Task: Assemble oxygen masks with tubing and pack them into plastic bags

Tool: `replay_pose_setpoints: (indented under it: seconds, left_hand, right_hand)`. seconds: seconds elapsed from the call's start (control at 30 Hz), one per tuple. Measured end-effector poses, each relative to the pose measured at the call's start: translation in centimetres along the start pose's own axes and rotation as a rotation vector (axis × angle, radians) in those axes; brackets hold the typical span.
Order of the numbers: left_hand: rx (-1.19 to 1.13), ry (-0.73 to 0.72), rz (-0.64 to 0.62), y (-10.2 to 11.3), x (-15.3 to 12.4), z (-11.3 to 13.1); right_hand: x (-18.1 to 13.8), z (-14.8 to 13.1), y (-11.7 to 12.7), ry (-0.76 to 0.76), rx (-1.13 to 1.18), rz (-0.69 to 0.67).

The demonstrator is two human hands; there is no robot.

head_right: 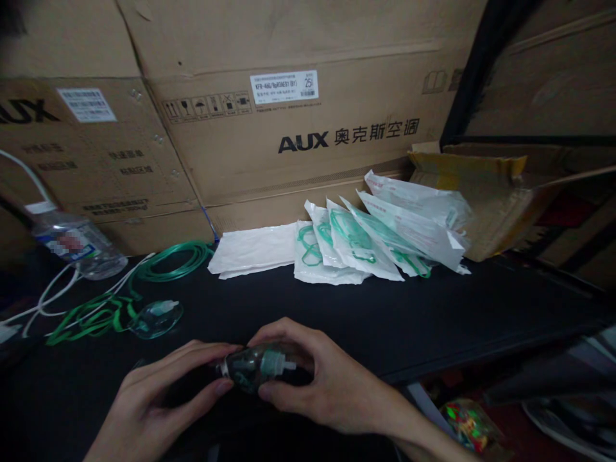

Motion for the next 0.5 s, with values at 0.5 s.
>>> replay_pose_setpoints:
  seconds: [0.5]
  left_hand:
    - [0.142,-0.107,0.064,0.3,-0.5,1.5]
  right_hand:
    - [0.1,-0.5,-0.2,-0.007,0.117,0.148]
Point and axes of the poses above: each hand's wrist, its own x-axis towards the middle knuckle, its own y-axis out of the back of the hand, z = x × y, the point moved 10 cm from there along x, towards the middle knuckle, and after that the axes turned 2 degrees about x, right-handed, at the moved point
